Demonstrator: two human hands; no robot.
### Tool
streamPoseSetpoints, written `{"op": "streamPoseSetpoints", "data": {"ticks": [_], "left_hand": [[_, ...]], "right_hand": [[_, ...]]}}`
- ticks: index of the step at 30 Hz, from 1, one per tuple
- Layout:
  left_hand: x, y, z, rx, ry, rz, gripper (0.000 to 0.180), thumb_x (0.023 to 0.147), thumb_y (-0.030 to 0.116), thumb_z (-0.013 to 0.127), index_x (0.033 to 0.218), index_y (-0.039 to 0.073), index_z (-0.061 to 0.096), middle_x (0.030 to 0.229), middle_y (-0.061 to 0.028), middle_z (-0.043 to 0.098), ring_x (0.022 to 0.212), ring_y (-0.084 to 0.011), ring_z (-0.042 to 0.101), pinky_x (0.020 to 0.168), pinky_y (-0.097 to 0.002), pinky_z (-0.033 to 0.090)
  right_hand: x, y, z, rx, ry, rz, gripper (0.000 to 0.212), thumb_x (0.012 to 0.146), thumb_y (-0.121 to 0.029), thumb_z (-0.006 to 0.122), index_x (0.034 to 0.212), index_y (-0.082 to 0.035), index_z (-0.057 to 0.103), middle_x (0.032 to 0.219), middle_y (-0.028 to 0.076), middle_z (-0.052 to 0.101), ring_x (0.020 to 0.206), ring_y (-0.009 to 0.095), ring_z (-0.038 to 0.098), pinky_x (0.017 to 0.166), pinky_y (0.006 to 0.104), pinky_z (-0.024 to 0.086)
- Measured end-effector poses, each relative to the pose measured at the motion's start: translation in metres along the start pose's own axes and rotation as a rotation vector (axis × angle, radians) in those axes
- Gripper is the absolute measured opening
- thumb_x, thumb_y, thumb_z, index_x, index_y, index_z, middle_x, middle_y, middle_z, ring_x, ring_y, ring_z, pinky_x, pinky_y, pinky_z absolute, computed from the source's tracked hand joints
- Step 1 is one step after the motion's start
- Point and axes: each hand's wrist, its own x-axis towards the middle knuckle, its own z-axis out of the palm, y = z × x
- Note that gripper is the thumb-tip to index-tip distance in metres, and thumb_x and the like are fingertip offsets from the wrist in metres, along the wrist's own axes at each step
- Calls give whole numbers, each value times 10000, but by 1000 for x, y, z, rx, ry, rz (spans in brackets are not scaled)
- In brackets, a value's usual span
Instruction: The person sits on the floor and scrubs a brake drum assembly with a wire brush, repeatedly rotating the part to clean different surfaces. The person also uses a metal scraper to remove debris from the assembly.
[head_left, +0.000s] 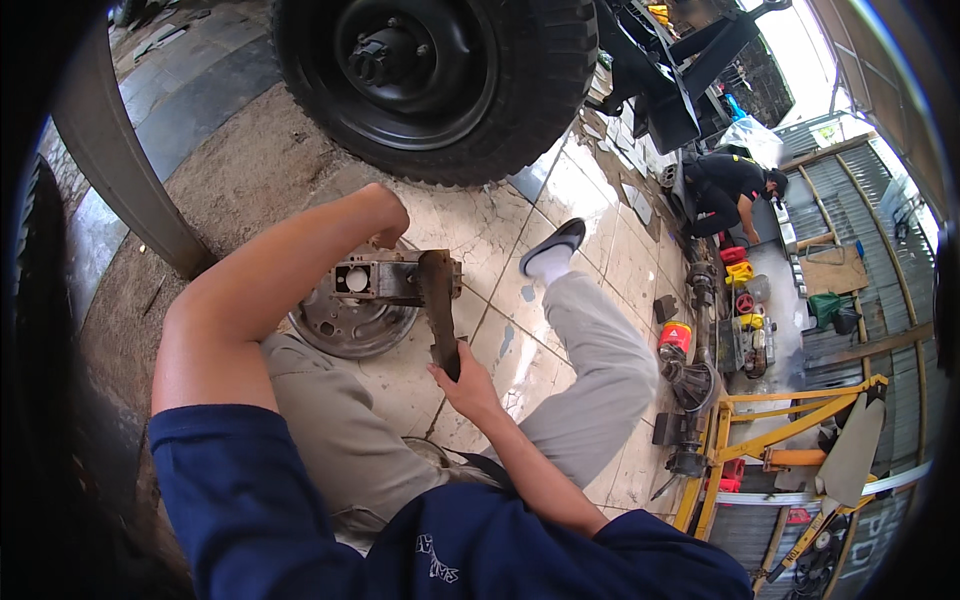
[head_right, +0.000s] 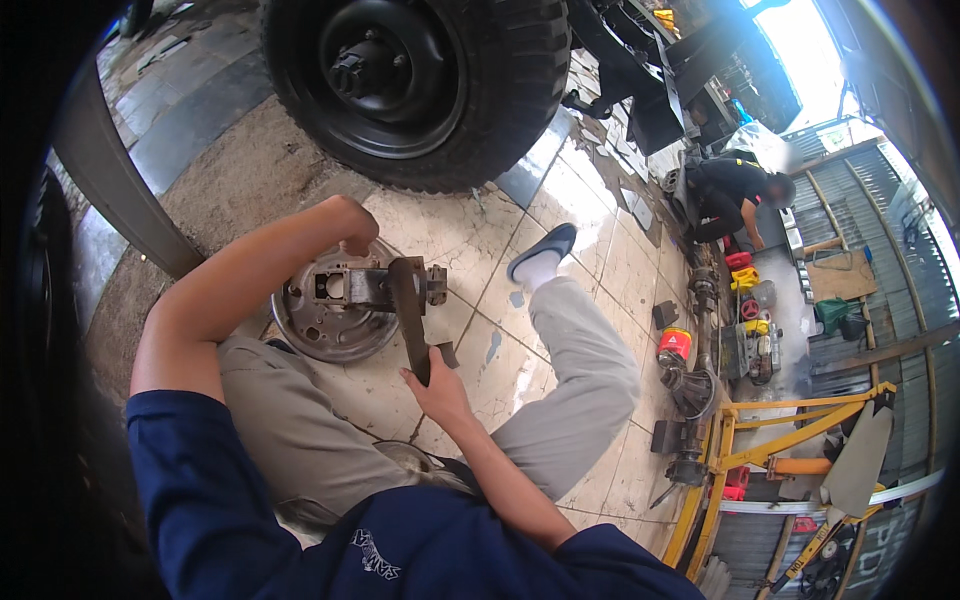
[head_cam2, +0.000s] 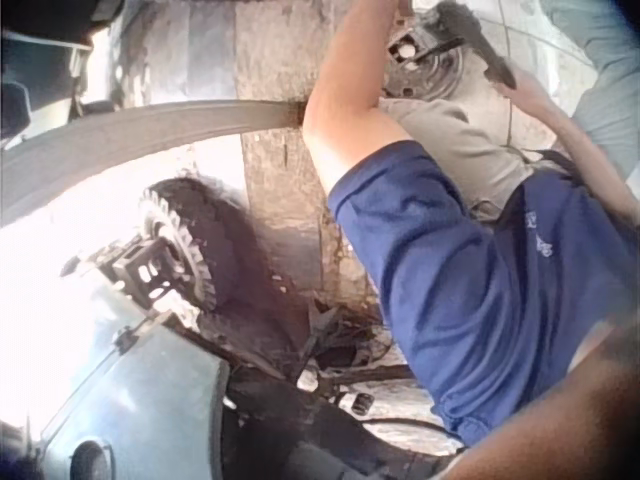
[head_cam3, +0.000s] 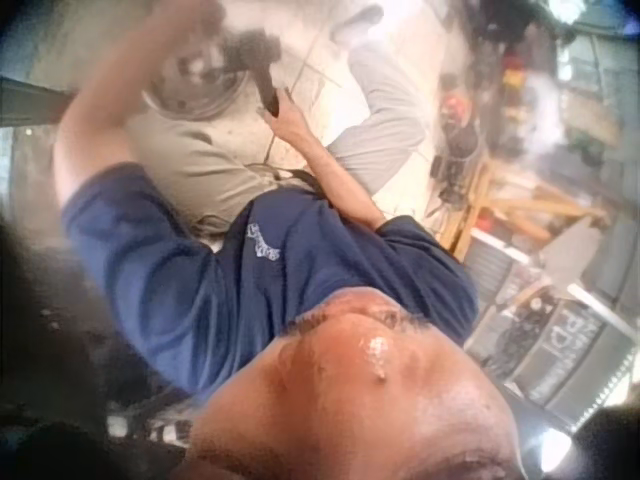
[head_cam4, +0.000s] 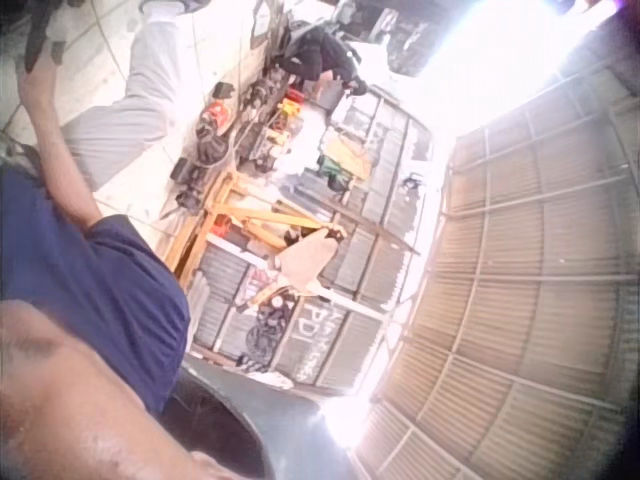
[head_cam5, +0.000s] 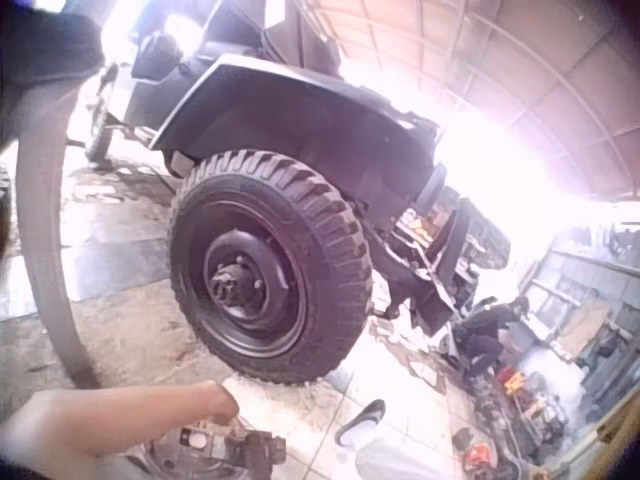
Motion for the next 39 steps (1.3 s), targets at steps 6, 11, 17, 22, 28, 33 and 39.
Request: {"op": "streamPoseSetpoints", "data": {"ticks": [6, 11, 17, 22, 28, 33, 39], "left_hand": [[-21, -23, 39, -149, 44, -90, 408, 917, 417, 594, 1153, 106, 714, 1155, -106, 695, 1058, -299, 650, 911, -433, 501], [-18, -53, 82, -96, -217, -203, 409, 917, 381, 593, 1159, 70, 704, 1172, -128, 686, 1085, -302, 644, 930, -415, 500], [-31, -53, 41, -108, -57, -176, 487, 918, 430, 591, 1280, 106, 625, 1201, -146, 670, 1110, -325, 632, 961, -417, 494], [-10, -43, 28, -159, -48, -132, 508, 929, 451, 578, 1317, 123, 598, 1254, -144, 643, 1137, -321, 619, 974, -425, 489], [-2, -32, 17, -139, -51, -108, 540, 920, 499, 581, 1302, 119, 605, 1262, -151, 635, 1171, -331, 597, 992, -424, 475], [-8, -41, 2, -145, -48, -174, 539, 915, 484, 591, 1309, 117, 596, 1304, -152, 614, 1215, -330, 573, 1018, -424, 461], [-13, -59, 14, -130, -92, -243, 533, 917, 464, 593, 1317, 111, 592, 1321, -146, 605, 1232, -325, 562, 1033, -422, 454]], "right_hand": [[1, -4, 2, 298, -69, 80, 391, 934, -277, 646, 1147, 16, 497, 789, 142, 675, 672, 215, 699, 634, 352, 526], [17, -3, 18, 536, -98, 83, 308, 934, -179, 659, 1127, 12, 515, 769, 86, 618, 615, 149, 630, 582, 304, 497], [28, 6, 17, 505, -89, 109, 354, 908, -223, 671, 1121, 24, 532, 794, 114, 674, 661, 170, 653, 622, 331, 513], [22, -16, 3, 574, -271, 152, 352, 941, -171, 655, 1221, 5, 537, 743, 8, 574, 652, 99, 571, 602, 273, 479], [29, -22, -17, 723, -345, 348, 396, 927, -182, 676, 1254, -6, 536, 725, 9, 566, 610, 89, 552, 576, 266, 475], [31, -11, -17, 966, -433, 370, 366, 948, -163, 640, 1251, 11, 532, 710, -1, 551, 602, 89, 530, 576, 257, 450], [31, -33, -6, 837, -548, 281, 379, 929, -154, 661, 1246, 14, 541, 696, -7, 545, 590, 75, 530, 574, 246, 450]]}}
